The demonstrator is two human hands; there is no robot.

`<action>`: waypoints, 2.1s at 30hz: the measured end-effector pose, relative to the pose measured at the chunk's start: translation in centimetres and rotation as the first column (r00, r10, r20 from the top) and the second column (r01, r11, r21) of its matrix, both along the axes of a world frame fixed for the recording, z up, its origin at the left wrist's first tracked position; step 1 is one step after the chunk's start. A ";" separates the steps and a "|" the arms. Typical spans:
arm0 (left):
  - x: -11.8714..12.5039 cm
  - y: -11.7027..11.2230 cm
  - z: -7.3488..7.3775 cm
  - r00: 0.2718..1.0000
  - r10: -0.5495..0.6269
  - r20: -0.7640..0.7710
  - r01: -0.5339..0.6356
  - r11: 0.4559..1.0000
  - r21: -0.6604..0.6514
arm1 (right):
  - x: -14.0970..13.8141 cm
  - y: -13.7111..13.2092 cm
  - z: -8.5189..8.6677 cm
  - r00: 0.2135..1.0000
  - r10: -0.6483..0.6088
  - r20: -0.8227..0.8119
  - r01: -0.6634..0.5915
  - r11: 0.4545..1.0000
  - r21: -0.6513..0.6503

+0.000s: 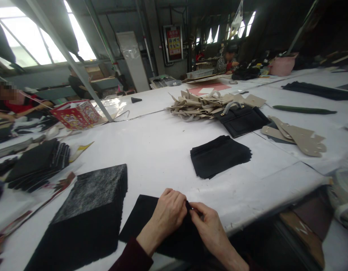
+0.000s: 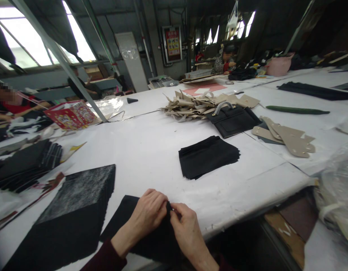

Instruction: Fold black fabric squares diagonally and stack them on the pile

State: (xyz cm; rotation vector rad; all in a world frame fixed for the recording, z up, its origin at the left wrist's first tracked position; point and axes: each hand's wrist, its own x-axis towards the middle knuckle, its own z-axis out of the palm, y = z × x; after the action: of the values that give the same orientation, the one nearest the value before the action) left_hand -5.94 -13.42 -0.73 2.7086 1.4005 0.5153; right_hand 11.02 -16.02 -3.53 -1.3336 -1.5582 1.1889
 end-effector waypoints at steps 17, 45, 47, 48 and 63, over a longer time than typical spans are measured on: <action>-0.9 -0.4 -0.9 0.801 0.313 0.510 -0.067 0.893 -0.444 | 2.3 1.4 -1.3 0.960 -0.101 0.260 0.053 0.981 0.185; 1.0 -1.0 -2.9 0.997 0.052 0.059 -0.039 0.979 -0.199 | 4.1 6.8 -1.2 0.738 0.096 0.668 -0.504 0.737 0.450; 1.1 -0.9 -2.9 0.998 0.051 0.043 -0.041 0.978 -0.202 | 4.3 6.9 -1.4 0.737 0.096 0.670 -0.527 0.702 0.479; 1.1 -0.9 -2.9 0.998 0.052 0.039 -0.043 0.978 -0.204 | 4.3 6.9 -1.6 0.738 0.095 0.668 -0.536 0.684 0.495; 1.3 -1.1 -3.1 0.996 0.079 0.045 -0.069 0.981 -0.182 | 4.9 7.1 -2.1 0.623 0.056 0.780 -0.682 0.528 0.506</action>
State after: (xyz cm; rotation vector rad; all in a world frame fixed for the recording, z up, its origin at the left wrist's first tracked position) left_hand -4.69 -14.50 -3.83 2.4926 1.4627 0.4371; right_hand 15.95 -8.87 -5.64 -0.7930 -2.6443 0.0146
